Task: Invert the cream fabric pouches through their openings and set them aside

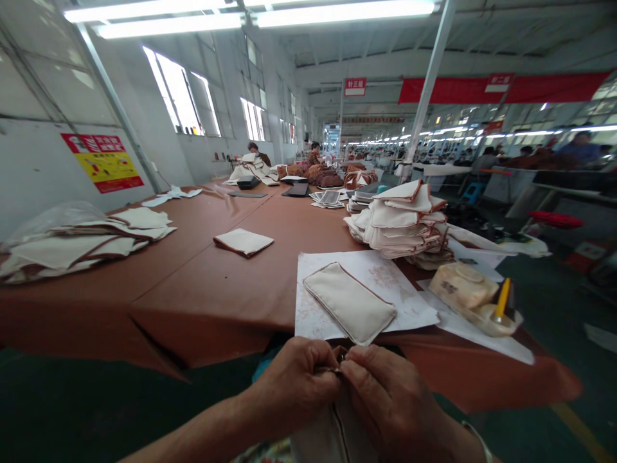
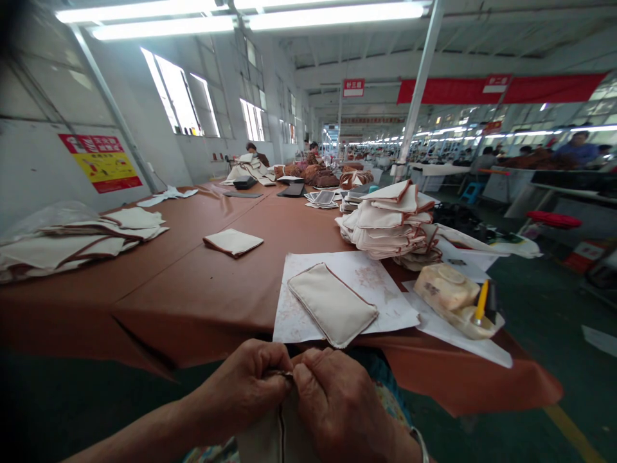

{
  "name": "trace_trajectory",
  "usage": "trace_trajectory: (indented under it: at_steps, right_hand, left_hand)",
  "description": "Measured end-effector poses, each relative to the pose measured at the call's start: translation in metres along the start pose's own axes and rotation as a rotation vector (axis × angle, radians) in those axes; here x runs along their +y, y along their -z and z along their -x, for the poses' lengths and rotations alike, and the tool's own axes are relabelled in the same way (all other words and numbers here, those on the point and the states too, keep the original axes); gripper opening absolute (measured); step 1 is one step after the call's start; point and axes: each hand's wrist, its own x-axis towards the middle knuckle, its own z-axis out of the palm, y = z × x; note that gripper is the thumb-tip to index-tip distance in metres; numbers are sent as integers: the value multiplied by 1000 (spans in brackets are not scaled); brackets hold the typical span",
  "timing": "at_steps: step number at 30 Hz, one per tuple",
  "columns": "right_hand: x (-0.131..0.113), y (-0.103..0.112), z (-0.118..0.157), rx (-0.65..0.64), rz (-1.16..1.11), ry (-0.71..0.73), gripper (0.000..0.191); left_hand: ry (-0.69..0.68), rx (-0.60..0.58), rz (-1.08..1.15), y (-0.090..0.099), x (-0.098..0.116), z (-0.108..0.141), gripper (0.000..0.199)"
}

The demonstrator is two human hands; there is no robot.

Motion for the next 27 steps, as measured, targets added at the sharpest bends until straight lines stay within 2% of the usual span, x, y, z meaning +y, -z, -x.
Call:
trace_trajectory:
  at_steps: [3,9,15,19,23,25,27]
  right_hand:
    - [-1,-2,0,-28,23,3,19]
    - [-6,-12,-1,-123,-102,-77,18]
    - [-7,-14,-4,-23,-166,-112,17]
    - [0,-12,-5,-91,-363,-271,20]
    - [4,-9,-6,-216,-633,-495,21]
    - [5,-9,-5,-244,-712,-536,21]
    - [3,-9,-5,-202,-760,-494,21]
  left_hand:
    - [-25,-1,-1,-2,7,3,8]
    - [-67,-23,-24,-2,10,7,10]
    - [-96,-72,-64,3,10,8,12]
    - [-151,-70,-90,2,7,6,13]
    - [-90,-41,-123,1,2,6,13]
    - [-69,-38,-114,2,0,7,12]
    - [-60,-24,-86,2,-1,8,11]
